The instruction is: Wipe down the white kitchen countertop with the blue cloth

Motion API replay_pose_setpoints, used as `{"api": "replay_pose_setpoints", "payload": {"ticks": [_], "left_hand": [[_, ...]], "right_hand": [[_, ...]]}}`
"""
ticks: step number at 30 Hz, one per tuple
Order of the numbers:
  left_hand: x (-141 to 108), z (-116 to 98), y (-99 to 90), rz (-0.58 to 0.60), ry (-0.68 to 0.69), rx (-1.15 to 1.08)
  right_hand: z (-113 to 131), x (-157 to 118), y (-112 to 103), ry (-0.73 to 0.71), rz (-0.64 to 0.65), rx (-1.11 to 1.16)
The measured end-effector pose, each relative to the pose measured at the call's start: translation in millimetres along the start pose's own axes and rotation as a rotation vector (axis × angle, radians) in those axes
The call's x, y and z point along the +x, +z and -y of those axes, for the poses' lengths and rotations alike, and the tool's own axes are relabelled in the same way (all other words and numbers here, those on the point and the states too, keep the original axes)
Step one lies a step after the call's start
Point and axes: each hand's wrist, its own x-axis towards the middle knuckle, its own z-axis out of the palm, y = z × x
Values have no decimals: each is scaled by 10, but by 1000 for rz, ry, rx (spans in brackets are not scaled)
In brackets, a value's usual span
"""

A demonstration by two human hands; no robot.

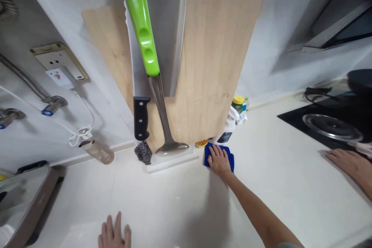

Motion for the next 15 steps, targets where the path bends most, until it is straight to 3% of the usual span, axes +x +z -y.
{"api": "replay_pose_setpoints", "payload": {"ticks": [4,8,15], "left_hand": [[-14,30,36,-22,1,-2],[-25,48,74,-59,11,4],[-99,-31,8,-75,26,9]], "right_hand": [[112,-67,-64,-45,-3,6],[266,-273,-205,-191,22,27],[563,-1006,-451,-267,56,89]]}}
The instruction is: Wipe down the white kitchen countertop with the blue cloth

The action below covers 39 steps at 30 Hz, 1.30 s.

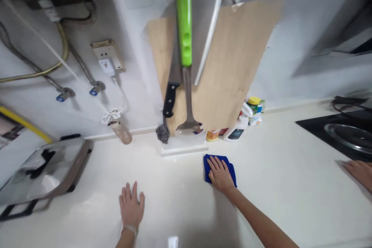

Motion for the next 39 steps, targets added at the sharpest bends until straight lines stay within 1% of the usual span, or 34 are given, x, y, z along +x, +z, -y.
{"api": "replay_pose_setpoints", "payload": {"ticks": [3,6,9,11,13,15,16,19,21,23,24,26,29,35,39], "left_hand": [[-25,-30,-42,-6,0,-18],[-38,-36,-53,6,1,-39],[-48,-24,-35,15,15,-50],[-52,-11,-9,12,32,-58],[-54,0,24,0,45,-74],[-55,5,52,-3,53,-93],[-57,4,62,0,55,-101],[-61,-5,70,10,58,-122],[-62,-14,62,14,51,-139],[-61,-21,51,25,46,-166],[-59,-23,47,32,46,-182],[-54,-27,45,43,49,-209],[-44,-32,49,45,56,-212],[-38,-24,11,70,95,-213],[-54,22,-17,96,135,-287]], "right_hand": [[420,-304,-25,45,7,28],[980,-559,-64,19,51,36],[1484,-790,-159,-85,105,89],[1659,-954,-250,-208,115,121],[1653,-1141,-347,-324,111,126],[1478,-1346,-437,-377,122,114],[1344,-1451,-477,-373,134,105],[880,-1735,-560,-278,141,51],[633,-1875,-579,-186,122,-9],[518,-1968,-576,-97,127,-73],[518,-1998,-573,-53,145,-103],[623,-2028,-573,28,189,-150],[954,-2026,-591,63,237,-167],[1732,-1924,-563,-3,346,-70],[2226,-1717,-543,-96,388,-59]]}}
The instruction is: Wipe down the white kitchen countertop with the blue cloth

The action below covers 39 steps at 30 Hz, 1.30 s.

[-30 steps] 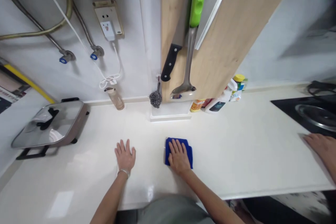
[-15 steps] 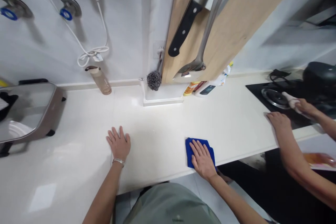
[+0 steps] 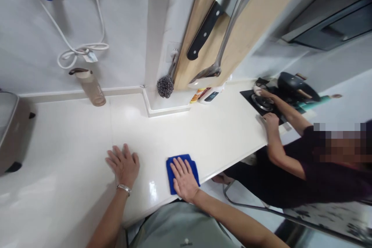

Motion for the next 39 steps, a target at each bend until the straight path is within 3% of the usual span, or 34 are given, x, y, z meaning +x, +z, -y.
{"api": "replay_pose_setpoints", "payload": {"ticks": [7,11,13,17,21,26,30,34,39], "left_hand": [[14,150,-50,87,-49,-248],[106,524,-272,223,-57,-488],[122,791,-472,222,-85,-566],[8,1290,-920,44,-211,-544],[-177,1601,-1124,-70,-287,-497],[-254,1626,-993,-89,-237,-451],[-221,1549,-916,-49,-119,-418],[-205,1530,-919,-40,-56,-386],[-226,1528,-893,-36,-34,-353]], "right_hand": [[959,504,-298,-425,94,159],[1322,680,-317,-615,106,195],[1385,743,-289,-666,89,200],[1309,735,-221,-670,27,186],[1052,547,-197,-630,-11,138],[794,326,-181,-670,7,72],[815,276,-97,-667,42,26],[1065,302,-34,-640,72,16],[1635,401,-40,-660,54,76]]}}
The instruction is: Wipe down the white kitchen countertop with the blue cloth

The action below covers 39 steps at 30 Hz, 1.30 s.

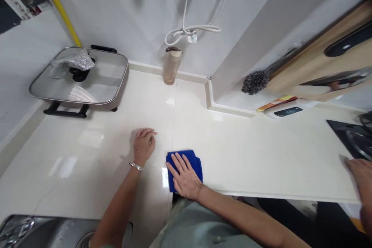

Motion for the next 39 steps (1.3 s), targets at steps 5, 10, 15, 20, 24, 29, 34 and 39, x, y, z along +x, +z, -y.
{"api": "replay_pose_setpoints", "payload": {"ticks": [5,10,15,20,24,29,34,39], "left_hand": [[-25,-18,25,-17,13,37],[-27,-33,20,-7,13,49],[-40,11,-10,-21,34,54],[-38,40,-39,-48,42,38],[-9,35,-39,-68,40,29],[12,38,-27,-71,35,22],[6,56,-19,-56,28,55],[-8,68,-18,-70,63,91]], "right_hand": [[165,428,-39,-45,-15,50],[-20,906,-90,84,-85,30],[-346,1103,-183,167,-154,-12],[-968,621,-236,341,-228,-69],[-1443,-12,-129,552,-292,-190],[-1262,-482,83,514,-268,-274],[-639,-191,138,271,-126,-224],[-564,535,-28,124,-35,-149]]}}
